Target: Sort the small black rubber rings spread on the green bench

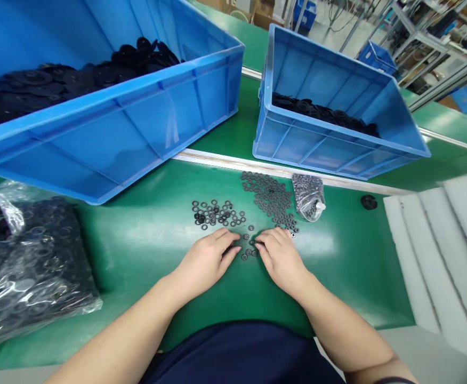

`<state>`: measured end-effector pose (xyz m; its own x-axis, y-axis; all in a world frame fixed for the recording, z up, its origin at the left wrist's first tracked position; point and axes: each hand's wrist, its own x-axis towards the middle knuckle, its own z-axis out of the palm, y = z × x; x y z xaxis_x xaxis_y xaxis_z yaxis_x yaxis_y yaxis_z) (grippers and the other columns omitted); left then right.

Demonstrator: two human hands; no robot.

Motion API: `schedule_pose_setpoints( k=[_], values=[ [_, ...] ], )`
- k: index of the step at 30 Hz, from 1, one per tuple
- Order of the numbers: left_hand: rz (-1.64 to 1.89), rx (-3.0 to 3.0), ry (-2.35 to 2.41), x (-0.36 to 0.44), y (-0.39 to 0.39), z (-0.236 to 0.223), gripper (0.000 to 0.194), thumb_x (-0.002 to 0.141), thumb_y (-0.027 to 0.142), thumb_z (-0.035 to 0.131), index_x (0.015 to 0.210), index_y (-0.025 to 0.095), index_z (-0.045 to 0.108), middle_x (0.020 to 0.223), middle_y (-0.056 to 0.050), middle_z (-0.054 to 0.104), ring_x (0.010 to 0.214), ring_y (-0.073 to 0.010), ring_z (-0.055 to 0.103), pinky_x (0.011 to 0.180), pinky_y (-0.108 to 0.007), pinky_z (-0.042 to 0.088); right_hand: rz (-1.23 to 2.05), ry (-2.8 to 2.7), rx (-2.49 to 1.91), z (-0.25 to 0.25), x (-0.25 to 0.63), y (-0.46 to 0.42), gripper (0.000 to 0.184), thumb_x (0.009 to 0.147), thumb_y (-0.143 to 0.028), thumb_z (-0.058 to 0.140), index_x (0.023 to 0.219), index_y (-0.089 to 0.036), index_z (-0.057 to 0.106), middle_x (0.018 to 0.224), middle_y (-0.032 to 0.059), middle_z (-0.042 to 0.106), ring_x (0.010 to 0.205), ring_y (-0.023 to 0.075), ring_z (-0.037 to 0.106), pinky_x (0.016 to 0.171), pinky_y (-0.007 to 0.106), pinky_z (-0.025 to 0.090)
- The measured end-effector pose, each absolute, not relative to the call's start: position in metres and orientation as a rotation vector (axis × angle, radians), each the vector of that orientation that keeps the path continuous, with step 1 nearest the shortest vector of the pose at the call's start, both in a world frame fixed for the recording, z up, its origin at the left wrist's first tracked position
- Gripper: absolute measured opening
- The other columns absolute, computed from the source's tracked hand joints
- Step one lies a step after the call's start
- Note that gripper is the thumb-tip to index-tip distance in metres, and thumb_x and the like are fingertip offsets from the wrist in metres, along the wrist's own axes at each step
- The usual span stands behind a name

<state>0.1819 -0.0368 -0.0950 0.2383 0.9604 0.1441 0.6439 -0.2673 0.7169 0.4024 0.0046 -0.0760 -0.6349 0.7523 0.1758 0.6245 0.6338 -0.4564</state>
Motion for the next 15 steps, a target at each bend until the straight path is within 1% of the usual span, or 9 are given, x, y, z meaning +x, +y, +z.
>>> schedule_pose_setpoints(
  k=[7, 11, 15],
  values=[
    [0.771, 2.017, 1.414, 0.179, -0.037, -0.094, 0.020, 0.100, 0.026, 0.053, 0.112, 0.017, 0.066, 0.100, -0.009, 0.068, 0.088, -0.0205, 0.067, 0.080, -0.035, 0.057, 0.425, -2.523, -1.116, -0.083, 0.403, 0.014, 0.019, 0.102, -0.020, 0.048, 0.107, -0.018, 0.066, 0.101, 0.0104, 0.070, 0.094, 0.0249, 0.059, 0.083, 0.041, 0.044],
    [0.768, 2.013, 1.433, 0.179, -0.037, -0.094, 0.022, 0.099, 0.026, 0.054, 0.116, 0.015, 0.065, 0.104, -0.010, 0.069, 0.091, -0.0217, 0.068, 0.083, -0.037, 0.058, 0.314, -2.617, -1.205, -0.086, 0.398, 0.020, 0.023, 0.102, -0.019, 0.046, 0.106, -0.016, 0.069, 0.102, 0.0116, 0.069, 0.095, 0.0260, 0.057, 0.082, 0.041, 0.044],
    [0.769, 2.007, 1.447, 0.179, -0.037, -0.096, 0.024, 0.100, 0.029, 0.054, 0.117, 0.016, 0.065, 0.107, -0.011, 0.070, 0.095, -0.0228, 0.069, 0.086, -0.038, 0.058, 0.280, -2.535, -1.299, -0.091, 0.396, 0.026, 0.026, 0.103, -0.021, 0.046, 0.103, -0.017, 0.072, 0.099, 0.0112, 0.068, 0.093, 0.0251, 0.056, 0.083, 0.040, 0.045]
  ],
)
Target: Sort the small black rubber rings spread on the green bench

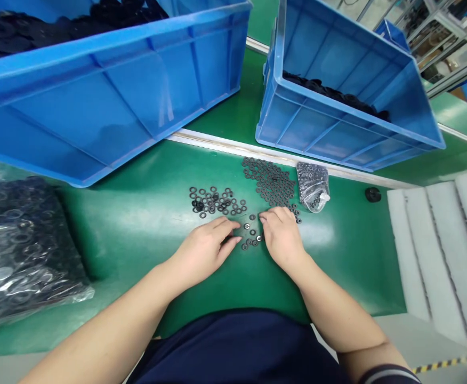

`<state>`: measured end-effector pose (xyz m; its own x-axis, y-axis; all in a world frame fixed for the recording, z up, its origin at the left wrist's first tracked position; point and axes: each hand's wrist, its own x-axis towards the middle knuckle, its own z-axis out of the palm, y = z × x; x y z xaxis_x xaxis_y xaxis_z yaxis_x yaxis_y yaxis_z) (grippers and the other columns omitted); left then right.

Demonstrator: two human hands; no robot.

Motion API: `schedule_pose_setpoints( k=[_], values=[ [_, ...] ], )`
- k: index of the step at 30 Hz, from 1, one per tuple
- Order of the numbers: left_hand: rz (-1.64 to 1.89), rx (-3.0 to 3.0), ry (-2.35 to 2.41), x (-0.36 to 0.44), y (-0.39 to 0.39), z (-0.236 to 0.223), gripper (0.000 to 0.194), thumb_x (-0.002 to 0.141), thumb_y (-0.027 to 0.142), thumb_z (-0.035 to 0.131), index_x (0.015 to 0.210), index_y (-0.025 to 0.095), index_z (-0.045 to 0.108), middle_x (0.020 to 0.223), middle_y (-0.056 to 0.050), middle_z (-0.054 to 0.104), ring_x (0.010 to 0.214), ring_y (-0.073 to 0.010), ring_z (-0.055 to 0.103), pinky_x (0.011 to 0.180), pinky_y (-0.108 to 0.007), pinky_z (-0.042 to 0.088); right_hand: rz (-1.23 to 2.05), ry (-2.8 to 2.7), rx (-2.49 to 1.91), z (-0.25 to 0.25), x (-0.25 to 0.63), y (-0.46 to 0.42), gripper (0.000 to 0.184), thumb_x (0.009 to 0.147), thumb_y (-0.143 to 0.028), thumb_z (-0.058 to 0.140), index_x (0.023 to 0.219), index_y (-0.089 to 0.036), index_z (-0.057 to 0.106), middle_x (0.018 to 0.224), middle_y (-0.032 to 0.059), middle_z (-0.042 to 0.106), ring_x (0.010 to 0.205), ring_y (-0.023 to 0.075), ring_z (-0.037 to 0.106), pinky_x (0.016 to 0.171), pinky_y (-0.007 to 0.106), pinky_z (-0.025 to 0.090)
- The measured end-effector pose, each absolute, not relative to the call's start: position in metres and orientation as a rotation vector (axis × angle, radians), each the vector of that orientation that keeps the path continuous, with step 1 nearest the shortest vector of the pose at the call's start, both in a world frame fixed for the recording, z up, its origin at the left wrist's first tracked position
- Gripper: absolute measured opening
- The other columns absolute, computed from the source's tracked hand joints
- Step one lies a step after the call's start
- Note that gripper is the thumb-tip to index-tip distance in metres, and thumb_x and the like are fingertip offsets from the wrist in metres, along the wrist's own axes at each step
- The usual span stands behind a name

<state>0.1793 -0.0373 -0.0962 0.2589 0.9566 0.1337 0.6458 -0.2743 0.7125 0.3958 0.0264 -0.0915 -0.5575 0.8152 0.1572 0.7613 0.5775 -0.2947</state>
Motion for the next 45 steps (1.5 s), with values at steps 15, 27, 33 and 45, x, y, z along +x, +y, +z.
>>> schedule_pose_setpoints(
  k=[15, 27, 33, 45],
  values=[
    [0.823, 1.965, 1.435, 0.178, -0.035, -0.097, 0.021, 0.100, 0.030, 0.054, 0.110, 0.017, 0.068, 0.101, -0.008, 0.071, 0.092, -0.0209, 0.068, 0.084, -0.036, 0.056, 0.166, -2.520, -1.333, -0.090, 0.396, 0.024, 0.023, 0.102, -0.024, 0.052, 0.104, -0.017, 0.074, 0.099, 0.0104, 0.069, 0.092, 0.0254, 0.054, 0.082, 0.040, 0.041],
    [0.835, 1.947, 1.446, 0.173, -0.032, -0.097, 0.021, 0.100, 0.027, 0.052, 0.109, 0.017, 0.067, 0.100, -0.008, 0.071, 0.092, -0.0212, 0.068, 0.084, -0.036, 0.056, 0.116, -2.477, -1.340, -0.092, 0.396, 0.022, 0.022, 0.102, -0.025, 0.053, 0.101, -0.017, 0.073, 0.096, 0.0094, 0.069, 0.090, 0.0245, 0.054, 0.080, 0.039, 0.038],
    [0.861, 1.913, 1.446, 0.173, -0.029, -0.099, 0.020, 0.100, 0.028, 0.053, 0.109, 0.017, 0.068, 0.101, -0.007, 0.073, 0.093, -0.0205, 0.069, 0.085, -0.035, 0.056, 0.320, -2.504, -1.153, -0.086, 0.397, 0.007, 0.020, 0.102, -0.024, 0.054, 0.101, -0.016, 0.072, 0.095, 0.0087, 0.069, 0.090, 0.0229, 0.057, 0.081, 0.038, 0.042],
    [0.863, 1.911, 1.468, 0.174, -0.028, -0.096, 0.021, 0.098, 0.029, 0.053, 0.106, 0.018, 0.069, 0.100, -0.007, 0.074, 0.092, -0.0207, 0.070, 0.084, -0.036, 0.057, 0.386, -2.556, -1.126, -0.081, 0.395, 0.000, 0.020, 0.102, -0.023, 0.054, 0.100, -0.018, 0.073, 0.093, 0.0076, 0.069, 0.089, 0.0217, 0.057, 0.080, 0.037, 0.042]
  ],
)
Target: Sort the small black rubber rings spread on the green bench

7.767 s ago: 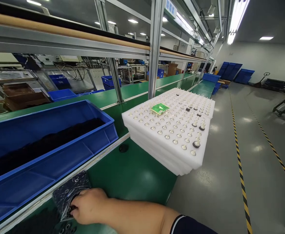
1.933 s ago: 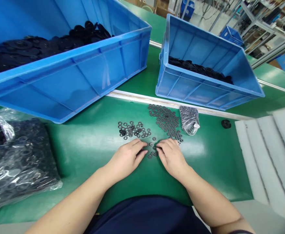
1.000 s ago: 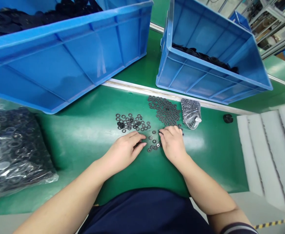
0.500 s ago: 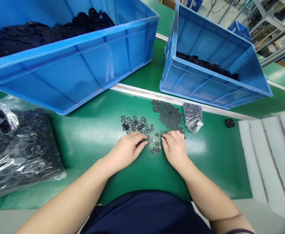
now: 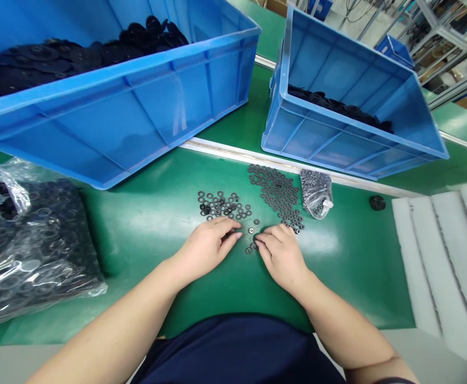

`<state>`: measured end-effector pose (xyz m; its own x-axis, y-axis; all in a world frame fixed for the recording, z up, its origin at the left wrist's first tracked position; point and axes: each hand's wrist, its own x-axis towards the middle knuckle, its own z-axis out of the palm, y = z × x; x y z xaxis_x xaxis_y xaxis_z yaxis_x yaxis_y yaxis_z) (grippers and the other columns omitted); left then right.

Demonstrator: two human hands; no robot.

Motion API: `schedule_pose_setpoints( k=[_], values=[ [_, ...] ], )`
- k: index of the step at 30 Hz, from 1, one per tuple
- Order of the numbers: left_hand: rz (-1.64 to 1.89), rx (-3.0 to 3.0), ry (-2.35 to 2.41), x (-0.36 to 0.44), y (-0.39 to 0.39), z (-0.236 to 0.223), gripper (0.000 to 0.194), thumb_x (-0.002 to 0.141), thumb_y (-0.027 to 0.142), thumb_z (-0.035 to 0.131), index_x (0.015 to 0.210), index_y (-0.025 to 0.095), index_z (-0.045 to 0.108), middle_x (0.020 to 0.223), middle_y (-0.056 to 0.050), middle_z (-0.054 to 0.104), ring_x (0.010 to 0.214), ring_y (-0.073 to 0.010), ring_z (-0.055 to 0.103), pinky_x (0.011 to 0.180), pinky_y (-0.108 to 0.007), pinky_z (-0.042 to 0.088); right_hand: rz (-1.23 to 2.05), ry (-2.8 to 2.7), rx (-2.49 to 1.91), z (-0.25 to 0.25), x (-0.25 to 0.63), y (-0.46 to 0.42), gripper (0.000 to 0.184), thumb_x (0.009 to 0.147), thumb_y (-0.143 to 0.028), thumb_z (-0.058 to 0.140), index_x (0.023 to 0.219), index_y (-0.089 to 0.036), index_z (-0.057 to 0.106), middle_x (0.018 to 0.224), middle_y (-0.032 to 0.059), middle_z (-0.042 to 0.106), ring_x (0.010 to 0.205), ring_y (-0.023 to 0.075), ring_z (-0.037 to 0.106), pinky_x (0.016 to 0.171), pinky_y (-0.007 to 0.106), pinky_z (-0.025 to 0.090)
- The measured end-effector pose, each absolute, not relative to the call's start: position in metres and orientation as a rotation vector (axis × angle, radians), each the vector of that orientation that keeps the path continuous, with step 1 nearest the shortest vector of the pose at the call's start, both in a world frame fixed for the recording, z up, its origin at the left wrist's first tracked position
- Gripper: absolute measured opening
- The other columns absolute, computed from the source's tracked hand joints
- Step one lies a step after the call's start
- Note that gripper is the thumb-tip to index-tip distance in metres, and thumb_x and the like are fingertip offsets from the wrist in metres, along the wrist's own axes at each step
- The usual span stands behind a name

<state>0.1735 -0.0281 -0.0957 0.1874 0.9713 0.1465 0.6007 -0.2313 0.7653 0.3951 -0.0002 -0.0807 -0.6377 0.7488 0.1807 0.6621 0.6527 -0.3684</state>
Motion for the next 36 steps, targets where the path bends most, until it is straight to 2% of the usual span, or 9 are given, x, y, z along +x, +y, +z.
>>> schedule_pose_setpoints(
  k=[7, 12, 15, 18, 22, 26, 30, 33, 36],
  values=[
    [0.854, 1.970, 1.469, 0.172, -0.027, -0.098, 0.023, 0.100, 0.032, 0.052, 0.106, 0.018, 0.068, 0.097, -0.006, 0.074, 0.089, -0.0202, 0.070, 0.082, -0.034, 0.056, 0.269, -2.644, -1.145, -0.078, 0.390, -0.003, 0.022, 0.102, -0.023, 0.053, 0.098, -0.020, 0.075, 0.092, 0.0070, 0.070, 0.087, 0.0216, 0.056, 0.077, 0.038, 0.040],
    [0.922, 2.046, 1.503, 0.174, -0.031, -0.102, 0.020, 0.101, 0.033, 0.052, 0.105, 0.019, 0.066, 0.095, -0.006, 0.071, 0.086, -0.0190, 0.069, 0.079, -0.032, 0.057, 0.094, -2.736, -1.137, -0.072, 0.390, -0.017, 0.028, 0.100, -0.027, 0.056, 0.117, -0.011, 0.071, 0.106, 0.0131, 0.070, 0.096, 0.0263, 0.055, 0.078, 0.042, 0.042],
    [0.983, 2.170, 1.545, 0.178, -0.047, -0.104, 0.020, 0.099, 0.028, 0.056, 0.115, 0.017, 0.063, 0.103, -0.010, 0.069, 0.094, -0.0214, 0.068, 0.085, -0.035, 0.058, 0.099, -2.723, -1.072, -0.078, 0.397, -0.022, 0.032, 0.100, -0.027, 0.056, 0.125, -0.009, 0.067, 0.114, 0.0155, 0.069, 0.100, 0.0275, 0.056, 0.079, 0.043, 0.045],
    [0.985, 2.360, 1.528, 0.184, -0.068, -0.107, 0.039, 0.096, 0.024, 0.062, 0.134, 0.017, 0.054, 0.118, -0.015, 0.066, 0.105, -0.0277, 0.067, 0.091, -0.043, 0.058, 0.270, -2.553, -1.034, -0.085, 0.407, -0.016, 0.026, 0.101, -0.022, 0.052, 0.118, -0.016, 0.070, 0.113, 0.0128, 0.070, 0.099, 0.0252, 0.059, 0.081, 0.042, 0.048],
    [0.931, 2.422, 1.571, 0.196, -0.075, -0.112, 0.067, 0.094, 0.020, 0.063, 0.154, 0.016, 0.032, 0.130, -0.021, 0.061, 0.114, -0.0328, 0.065, 0.095, -0.048, 0.059, 0.449, -2.222, -1.084, -0.083, 0.428, 0.008, 0.022, 0.100, -0.020, 0.050, 0.107, -0.021, 0.071, 0.106, 0.0101, 0.070, 0.097, 0.0216, 0.064, 0.084, 0.039, 0.053],
    [0.851, 2.393, 1.518, 0.212, -0.053, -0.116, 0.079, 0.094, 0.034, 0.065, 0.158, 0.017, 0.021, 0.140, -0.024, 0.054, 0.128, -0.0375, 0.058, 0.101, -0.052, 0.056, 0.341, -2.007, -1.337, -0.080, 0.457, 0.037, 0.015, 0.095, -0.028, 0.058, 0.102, -0.020, 0.068, 0.098, 0.0087, 0.068, 0.084, 0.0203, 0.064, 0.077, 0.036, 0.054],
    [0.702, 2.457, 1.508, 0.231, -0.022, -0.116, 0.092, 0.078, 0.067, 0.070, 0.146, 0.014, 0.038, 0.132, -0.024, 0.055, 0.119, -0.0415, 0.061, 0.094, -0.056, 0.056, 0.328, -1.883, -1.487, -0.087, 0.478, 0.060, 0.014, 0.090, -0.034, 0.062, 0.089, -0.021, 0.067, 0.076, 0.0034, 0.063, 0.071, 0.0196, 0.059, 0.074, 0.034, 0.052],
    [0.551, 2.533, 1.521, 0.248, 0.002, -0.111, 0.075, 0.076, 0.072, 0.066, 0.122, 0.013, 0.056, 0.111, -0.017, 0.061, 0.095, -0.0333, 0.068, 0.080, -0.047, 0.059, 0.400, -1.805, -1.529, -0.095, 0.485, 0.072, 0.016, 0.089, -0.032, 0.058, 0.084, -0.020, 0.068, 0.073, 0.0032, 0.063, 0.070, 0.0193, 0.060, 0.073, 0.034, 0.051],
    [0.388, 2.562, 1.541, 0.269, 0.025, -0.102, 0.060, 0.080, 0.070, 0.063, 0.103, 0.015, 0.061, 0.100, -0.012, 0.060, 0.086, -0.0283, 0.068, 0.074, -0.040, 0.058, 0.400, -1.805, -1.530, -0.102, 0.491, 0.078, 0.020, 0.088, -0.027, 0.053, 0.093, -0.019, 0.070, 0.084, 0.0069, 0.069, 0.075, 0.0207, 0.063, 0.077, 0.036, 0.052]
  ],
)
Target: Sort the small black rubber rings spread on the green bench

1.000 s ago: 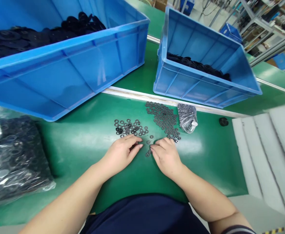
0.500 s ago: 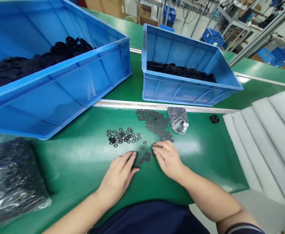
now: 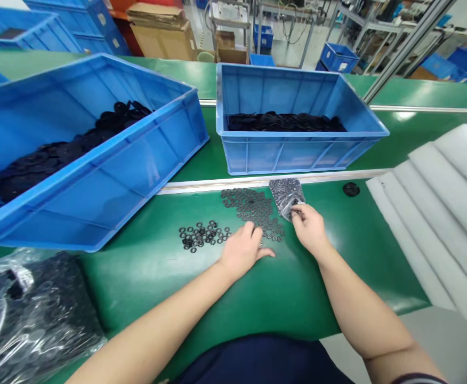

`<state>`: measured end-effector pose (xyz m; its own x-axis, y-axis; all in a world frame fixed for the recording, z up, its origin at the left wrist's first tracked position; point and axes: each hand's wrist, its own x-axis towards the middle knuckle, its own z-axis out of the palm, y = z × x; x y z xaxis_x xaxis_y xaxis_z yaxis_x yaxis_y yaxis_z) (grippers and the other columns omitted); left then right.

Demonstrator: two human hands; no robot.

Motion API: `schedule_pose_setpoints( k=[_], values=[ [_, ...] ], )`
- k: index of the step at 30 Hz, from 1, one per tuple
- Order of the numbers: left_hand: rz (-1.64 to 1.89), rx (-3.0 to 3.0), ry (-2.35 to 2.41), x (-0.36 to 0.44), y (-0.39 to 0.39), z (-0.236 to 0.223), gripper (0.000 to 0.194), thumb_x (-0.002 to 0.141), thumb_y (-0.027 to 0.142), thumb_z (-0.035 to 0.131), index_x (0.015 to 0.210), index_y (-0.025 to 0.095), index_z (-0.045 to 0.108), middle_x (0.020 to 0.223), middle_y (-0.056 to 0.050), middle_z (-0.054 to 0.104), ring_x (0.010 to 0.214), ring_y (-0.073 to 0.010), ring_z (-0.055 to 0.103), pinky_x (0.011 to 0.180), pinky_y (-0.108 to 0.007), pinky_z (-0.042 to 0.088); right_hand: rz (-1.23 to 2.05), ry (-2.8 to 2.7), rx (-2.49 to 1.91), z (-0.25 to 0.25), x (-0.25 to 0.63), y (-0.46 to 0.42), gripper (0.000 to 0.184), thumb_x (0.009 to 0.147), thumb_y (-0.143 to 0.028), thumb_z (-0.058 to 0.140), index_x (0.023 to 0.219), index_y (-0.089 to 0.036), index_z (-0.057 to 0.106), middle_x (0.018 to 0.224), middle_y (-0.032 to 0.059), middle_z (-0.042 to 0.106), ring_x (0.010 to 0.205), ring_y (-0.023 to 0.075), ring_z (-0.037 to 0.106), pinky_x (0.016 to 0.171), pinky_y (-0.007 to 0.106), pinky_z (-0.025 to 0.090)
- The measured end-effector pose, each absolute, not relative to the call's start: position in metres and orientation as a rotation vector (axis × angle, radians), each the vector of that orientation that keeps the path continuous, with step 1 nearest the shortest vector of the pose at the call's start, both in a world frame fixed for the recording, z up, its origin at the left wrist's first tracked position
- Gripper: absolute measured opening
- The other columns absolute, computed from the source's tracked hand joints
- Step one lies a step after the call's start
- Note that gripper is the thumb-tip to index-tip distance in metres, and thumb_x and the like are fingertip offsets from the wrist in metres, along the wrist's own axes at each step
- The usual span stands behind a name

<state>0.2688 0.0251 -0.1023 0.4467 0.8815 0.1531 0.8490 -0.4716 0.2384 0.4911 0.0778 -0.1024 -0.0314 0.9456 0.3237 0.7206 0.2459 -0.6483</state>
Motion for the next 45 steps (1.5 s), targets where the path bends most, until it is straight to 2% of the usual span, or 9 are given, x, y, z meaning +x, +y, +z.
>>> schedule_pose_setpoints(
  k=[8, 11, 14, 21, 23, 26, 30, 38, 45],
  values=[
    [0.592, 2.579, 1.540, 0.269, 0.056, -0.083, 0.064, 0.098, 0.066, 0.033, 0.108, 0.009, 0.061, 0.108, -0.015, 0.063, 0.105, -0.0275, 0.065, 0.089, -0.040, 0.052, 0.363, -2.026, -1.627, -0.104, 0.502, 0.095, 0.038, 0.086, -0.036, 0.060, 0.116, -0.016, 0.070, 0.080, 0.0065, 0.067, 0.075, 0.0232, 0.062, 0.076, 0.038, 0.052],
    [0.920, 2.501, 1.656, 0.231, 0.038, -0.087, 0.052, 0.097, 0.059, 0.050, 0.110, 0.010, 0.063, 0.120, -0.022, 0.062, 0.115, -0.0357, 0.059, 0.095, -0.051, 0.049, 0.449, -2.112, -1.684, -0.098, 0.502, 0.106, 0.036, 0.086, -0.038, 0.062, 0.114, -0.017, 0.072, 0.070, 0.0022, 0.063, 0.066, 0.0201, 0.059, 0.068, 0.033, 0.048],
    [0.835, 2.485, 1.744, 0.190, 0.021, -0.096, 0.043, 0.091, 0.050, 0.065, 0.121, 0.019, 0.064, 0.140, -0.023, 0.052, 0.133, -0.0426, 0.046, 0.104, -0.063, 0.040, 0.491, -2.086, -1.738, -0.092, 0.500, 0.108, 0.034, 0.086, -0.037, 0.064, 0.111, -0.016, 0.072, 0.066, 0.0016, 0.063, 0.063, 0.0190, 0.058, 0.064, 0.031, 0.047],
    [0.778, 2.480, 1.626, 0.157, 0.018, -0.111, 0.033, 0.098, 0.037, 0.056, 0.126, 0.026, 0.067, 0.137, -0.020, 0.057, 0.130, -0.0382, 0.052, 0.099, -0.058, 0.047, -0.051, -2.047, -1.441, -0.070, 0.468, 0.036, 0.024, 0.096, -0.034, 0.058, 0.114, -0.021, 0.066, 0.102, 0.0165, 0.069, 0.099, 0.0323, 0.065, 0.087, 0.049, 0.051],
    [0.788, 2.495, 1.589, 0.160, 0.022, -0.112, 0.034, 0.097, 0.040, 0.057, 0.127, 0.027, 0.067, 0.137, -0.019, 0.057, 0.128, -0.0384, 0.053, 0.098, -0.058, 0.047, -0.071, -2.248, -1.362, -0.072, 0.447, 0.015, 0.051, 0.089, -0.043, 0.068, 0.134, -0.022, 0.057, 0.140, 0.0224, 0.055, 0.130, 0.0424, 0.050, 0.100, 0.060, 0.045],
    [0.811, 2.537, 1.536, 0.163, 0.026, -0.112, 0.031, 0.097, 0.040, 0.057, 0.121, 0.026, 0.071, 0.133, -0.018, 0.059, 0.122, -0.0368, 0.056, 0.096, -0.055, 0.048, -0.029, -2.524, -1.347, -0.084, 0.414, 0.007, 0.086, 0.081, -0.055, 0.076, 0.153, -0.022, 0.040, 0.160, 0.0249, 0.033, 0.150, 0.0461, 0.023, 0.110, 0.067, 0.033],
    [0.803, 2.603, 1.531, 0.162, 0.020, -0.109, 0.027, 0.100, 0.033, 0.051, 0.112, 0.020, 0.072, 0.115, -0.017, 0.065, 0.104, -0.0310, 0.060, 0.083, -0.045, 0.050, -0.022, -2.577, -1.460, -0.094, 0.383, 0.037, 0.079, 0.092, -0.050, 0.065, 0.158, -0.018, 0.034, 0.165, 0.0251, 0.021, 0.154, 0.0433, 0.013, 0.117, 0.067, 0.020],
    [0.857, 2.623, 1.520, 0.163, 0.002, -0.111, 0.021, 0.100, 0.024, 0.051, 0.111, 0.016, 0.067, 0.111, -0.014, 0.065, 0.100, -0.0261, 0.059, 0.084, -0.041, 0.049, -0.094, -2.355, -1.592, -0.097, 0.378, 0.082, 0.051, 0.102, -0.038, 0.050, 0.141, -0.006, 0.055, 0.153, 0.0240, 0.046, 0.148, 0.0365, 0.033, 0.122, 0.059, 0.014],
    [0.790, 2.541, 1.769, 0.127, 0.004, -0.113, 0.066, 0.083, 0.065, 0.067, 0.123, 0.013, 0.064, 0.123, -0.023, 0.059, 0.113, -0.0385, 0.053, 0.093, -0.054, 0.046, 0.196, -2.524, -1.146, -0.097, 0.367, 0.024, 0.048, 0.098, -0.039, 0.058, 0.138, -0.014, 0.058, 0.125, 0.0181, 0.063, 0.113, 0.0290, 0.058, 0.097, 0.044, 0.049]
  ],
)
